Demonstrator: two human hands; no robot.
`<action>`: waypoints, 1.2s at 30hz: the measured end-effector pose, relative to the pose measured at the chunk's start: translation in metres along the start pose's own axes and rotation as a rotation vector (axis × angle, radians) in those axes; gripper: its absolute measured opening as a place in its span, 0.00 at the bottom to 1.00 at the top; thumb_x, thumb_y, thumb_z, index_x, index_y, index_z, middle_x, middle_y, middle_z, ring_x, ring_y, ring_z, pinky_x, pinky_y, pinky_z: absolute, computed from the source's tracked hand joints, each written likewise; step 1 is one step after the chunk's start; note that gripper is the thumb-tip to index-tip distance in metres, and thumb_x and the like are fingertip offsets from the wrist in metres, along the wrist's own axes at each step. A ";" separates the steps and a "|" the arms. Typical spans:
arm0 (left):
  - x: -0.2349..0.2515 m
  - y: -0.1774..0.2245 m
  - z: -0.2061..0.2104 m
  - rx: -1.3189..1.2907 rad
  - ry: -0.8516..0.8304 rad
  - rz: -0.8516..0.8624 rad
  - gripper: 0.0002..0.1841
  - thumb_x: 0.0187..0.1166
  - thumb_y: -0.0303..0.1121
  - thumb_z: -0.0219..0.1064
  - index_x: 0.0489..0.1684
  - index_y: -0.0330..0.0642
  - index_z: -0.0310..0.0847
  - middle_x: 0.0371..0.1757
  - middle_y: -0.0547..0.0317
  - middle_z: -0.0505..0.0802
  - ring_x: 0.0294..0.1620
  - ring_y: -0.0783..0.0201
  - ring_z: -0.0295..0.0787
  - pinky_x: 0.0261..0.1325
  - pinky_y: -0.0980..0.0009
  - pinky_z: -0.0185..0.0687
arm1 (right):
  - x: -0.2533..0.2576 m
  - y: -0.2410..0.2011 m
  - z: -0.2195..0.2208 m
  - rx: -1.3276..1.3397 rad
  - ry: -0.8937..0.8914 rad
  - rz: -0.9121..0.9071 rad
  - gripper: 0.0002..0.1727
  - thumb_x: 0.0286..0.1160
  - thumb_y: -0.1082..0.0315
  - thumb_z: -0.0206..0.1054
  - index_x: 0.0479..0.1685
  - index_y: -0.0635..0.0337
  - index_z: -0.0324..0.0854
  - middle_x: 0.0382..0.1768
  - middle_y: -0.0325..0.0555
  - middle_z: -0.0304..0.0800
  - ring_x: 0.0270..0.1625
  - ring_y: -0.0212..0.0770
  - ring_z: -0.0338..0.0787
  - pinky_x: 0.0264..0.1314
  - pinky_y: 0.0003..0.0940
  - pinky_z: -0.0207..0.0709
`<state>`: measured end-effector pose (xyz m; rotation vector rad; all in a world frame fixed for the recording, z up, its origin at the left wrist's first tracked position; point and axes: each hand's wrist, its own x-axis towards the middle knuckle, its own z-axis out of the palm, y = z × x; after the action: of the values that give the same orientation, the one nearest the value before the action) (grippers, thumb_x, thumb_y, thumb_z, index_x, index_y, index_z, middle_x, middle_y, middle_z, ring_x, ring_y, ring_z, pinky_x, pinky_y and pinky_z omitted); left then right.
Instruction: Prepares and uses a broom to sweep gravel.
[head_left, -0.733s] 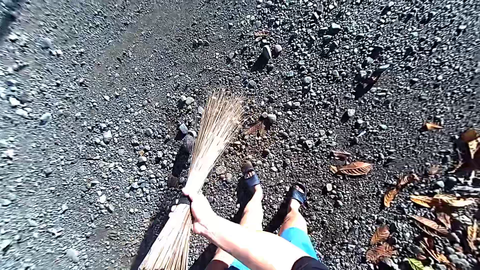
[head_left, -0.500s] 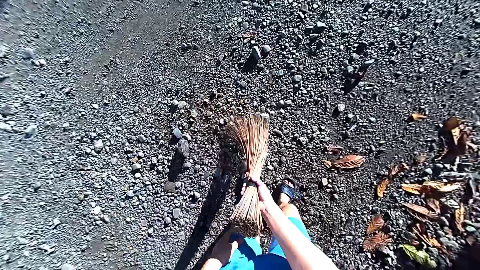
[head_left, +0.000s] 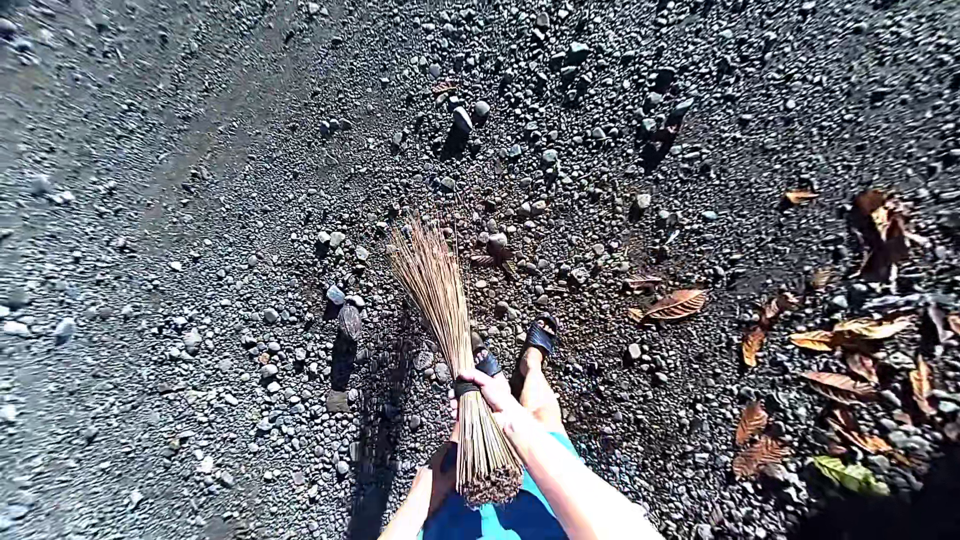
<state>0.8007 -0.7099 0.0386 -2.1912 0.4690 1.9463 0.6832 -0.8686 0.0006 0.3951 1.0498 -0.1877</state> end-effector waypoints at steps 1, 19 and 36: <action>0.020 0.003 0.003 0.097 -0.023 0.020 0.29 0.90 0.41 0.60 0.88 0.39 0.65 0.81 0.38 0.79 0.84 0.46 0.73 0.87 0.48 0.62 | -0.005 -0.015 -0.016 0.080 0.045 -0.032 0.14 0.89 0.60 0.53 0.52 0.62 0.76 0.28 0.53 0.84 0.24 0.46 0.86 0.25 0.40 0.84; 0.038 0.106 -0.024 0.315 0.040 0.108 0.36 0.87 0.51 0.63 0.92 0.43 0.60 0.87 0.41 0.73 0.89 0.46 0.67 0.91 0.46 0.57 | -0.087 -0.128 -0.056 0.109 -0.100 0.014 0.21 0.93 0.52 0.42 0.45 0.58 0.73 0.24 0.48 0.83 0.21 0.41 0.85 0.23 0.34 0.83; 0.077 0.246 -0.241 0.318 0.191 0.136 0.35 0.92 0.52 0.54 0.93 0.41 0.56 0.84 0.33 0.74 0.86 0.37 0.69 0.87 0.40 0.59 | -0.105 -0.237 0.052 0.268 0.149 -0.341 0.20 0.94 0.52 0.43 0.45 0.58 0.72 0.24 0.47 0.82 0.20 0.40 0.85 0.21 0.33 0.83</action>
<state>0.9483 -1.0291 0.0130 -2.1901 0.9096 1.5923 0.5939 -1.1097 0.0614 0.4748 1.2399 -0.6156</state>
